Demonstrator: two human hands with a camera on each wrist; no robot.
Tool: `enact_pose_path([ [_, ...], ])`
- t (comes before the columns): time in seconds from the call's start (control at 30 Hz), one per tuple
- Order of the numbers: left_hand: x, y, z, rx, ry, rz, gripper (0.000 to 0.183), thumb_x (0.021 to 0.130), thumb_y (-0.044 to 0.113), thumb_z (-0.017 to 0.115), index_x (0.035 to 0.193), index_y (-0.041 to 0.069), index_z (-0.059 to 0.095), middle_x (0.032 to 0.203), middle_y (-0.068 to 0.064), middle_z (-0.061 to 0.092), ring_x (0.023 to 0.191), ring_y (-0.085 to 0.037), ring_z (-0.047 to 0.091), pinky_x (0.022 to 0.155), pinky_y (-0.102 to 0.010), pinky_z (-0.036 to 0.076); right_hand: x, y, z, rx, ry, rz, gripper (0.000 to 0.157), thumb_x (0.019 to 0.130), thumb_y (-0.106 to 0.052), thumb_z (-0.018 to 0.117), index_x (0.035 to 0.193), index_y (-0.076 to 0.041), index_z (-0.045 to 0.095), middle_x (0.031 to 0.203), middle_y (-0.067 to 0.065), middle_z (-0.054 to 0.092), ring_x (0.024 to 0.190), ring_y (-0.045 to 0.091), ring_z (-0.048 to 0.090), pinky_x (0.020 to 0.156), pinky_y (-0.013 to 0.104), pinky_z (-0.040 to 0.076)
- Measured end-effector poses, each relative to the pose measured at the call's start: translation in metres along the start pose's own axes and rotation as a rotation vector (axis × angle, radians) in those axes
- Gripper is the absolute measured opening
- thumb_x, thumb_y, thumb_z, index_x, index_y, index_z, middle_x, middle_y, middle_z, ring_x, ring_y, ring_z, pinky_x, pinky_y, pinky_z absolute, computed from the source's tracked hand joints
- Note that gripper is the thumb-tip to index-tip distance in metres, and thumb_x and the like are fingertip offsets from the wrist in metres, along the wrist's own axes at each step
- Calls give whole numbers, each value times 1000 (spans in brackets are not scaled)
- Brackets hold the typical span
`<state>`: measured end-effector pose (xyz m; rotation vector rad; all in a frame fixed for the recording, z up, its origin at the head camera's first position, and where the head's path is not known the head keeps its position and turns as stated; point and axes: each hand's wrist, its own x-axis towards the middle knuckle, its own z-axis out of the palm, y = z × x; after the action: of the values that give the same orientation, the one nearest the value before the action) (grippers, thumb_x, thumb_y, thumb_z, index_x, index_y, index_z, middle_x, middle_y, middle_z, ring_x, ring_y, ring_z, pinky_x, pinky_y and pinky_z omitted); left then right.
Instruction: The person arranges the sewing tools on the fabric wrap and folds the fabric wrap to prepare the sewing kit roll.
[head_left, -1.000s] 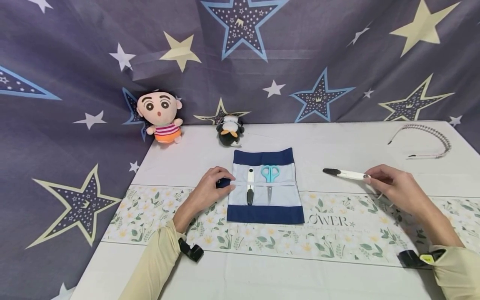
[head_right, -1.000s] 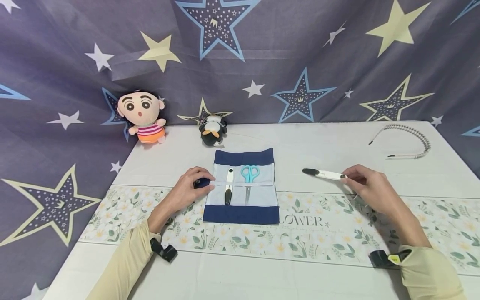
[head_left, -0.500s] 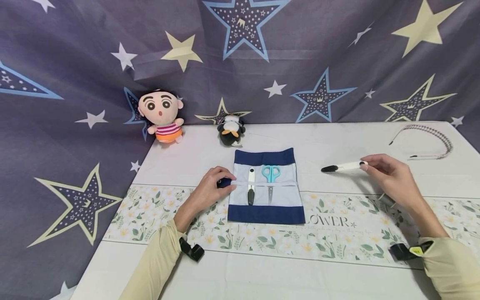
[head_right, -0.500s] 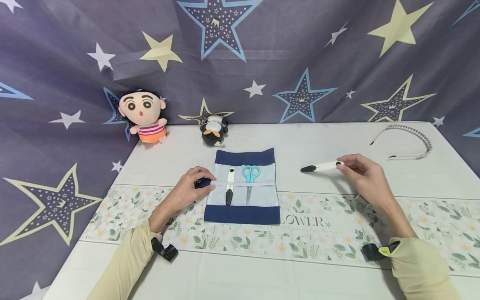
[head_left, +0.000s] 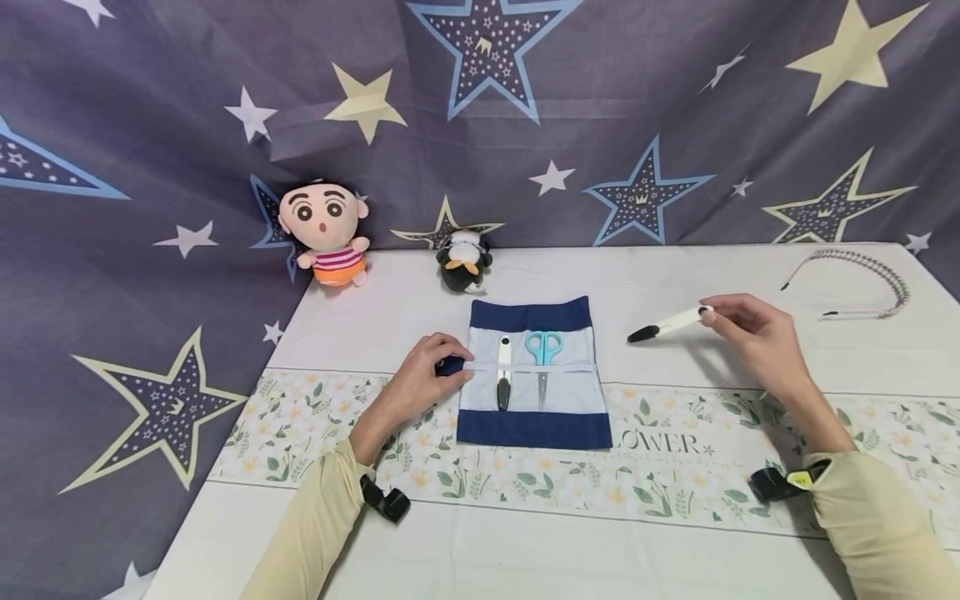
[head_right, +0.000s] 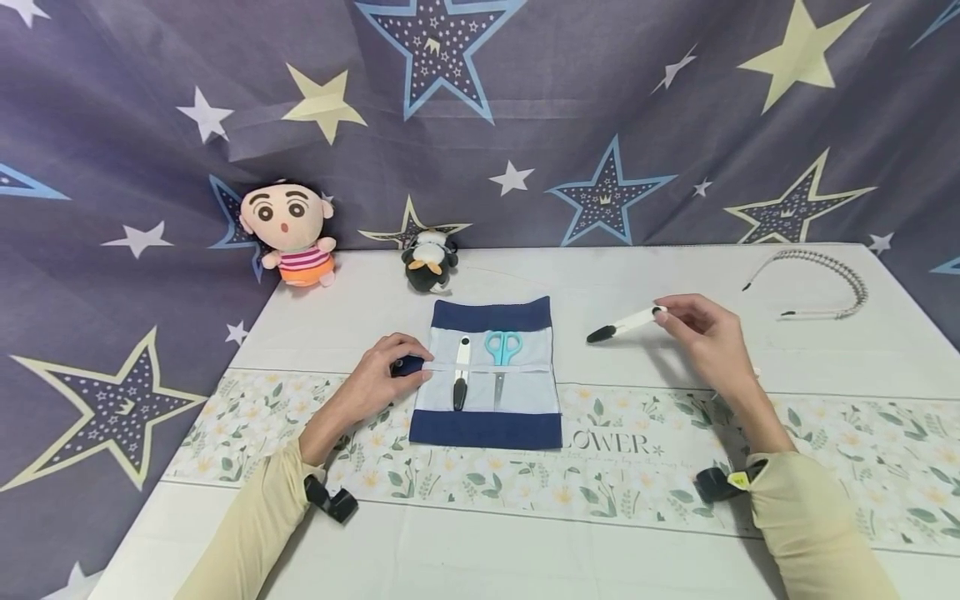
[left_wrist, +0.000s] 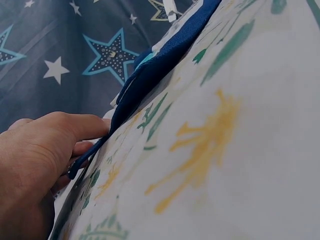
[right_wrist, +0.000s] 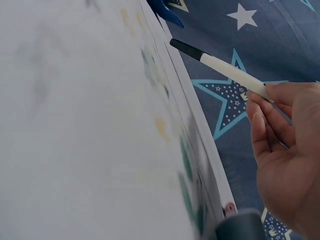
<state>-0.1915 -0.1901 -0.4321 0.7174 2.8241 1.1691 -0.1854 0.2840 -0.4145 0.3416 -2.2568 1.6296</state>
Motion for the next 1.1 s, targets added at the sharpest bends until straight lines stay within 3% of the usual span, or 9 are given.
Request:
enact_pose_path([
  [0.5, -1, 1, 0, 2, 1, -1, 20, 96, 23, 76, 113, 12, 76, 123, -6, 62, 119, -29, 53, 99, -50, 44, 25, -10, 42, 180, -79, 7, 23, 99, 4, 67, 119, 13, 67, 95, 10, 74, 87, 11, 70, 83, 17, 52],
  [0.93, 1, 0, 0, -1, -1, 5, 20, 96, 23, 76, 113, 12, 76, 123, -6, 62, 118, -29, 53, 97, -49, 45, 44, -19, 80, 191, -127, 28, 25, 99, 1, 68, 119, 15, 67, 90, 1, 74, 83, 9, 67, 80, 18, 52],
  [1.1, 0, 0, 0, -2, -3, 5, 21, 96, 23, 76, 114, 12, 76, 123, -7, 62, 118, -30, 53, 96, -49, 45, 50, -21, 97, 204, -165, 24, 24, 99, 4, 67, 120, 15, 67, 91, 3, 74, 84, 10, 68, 82, 19, 52],
])
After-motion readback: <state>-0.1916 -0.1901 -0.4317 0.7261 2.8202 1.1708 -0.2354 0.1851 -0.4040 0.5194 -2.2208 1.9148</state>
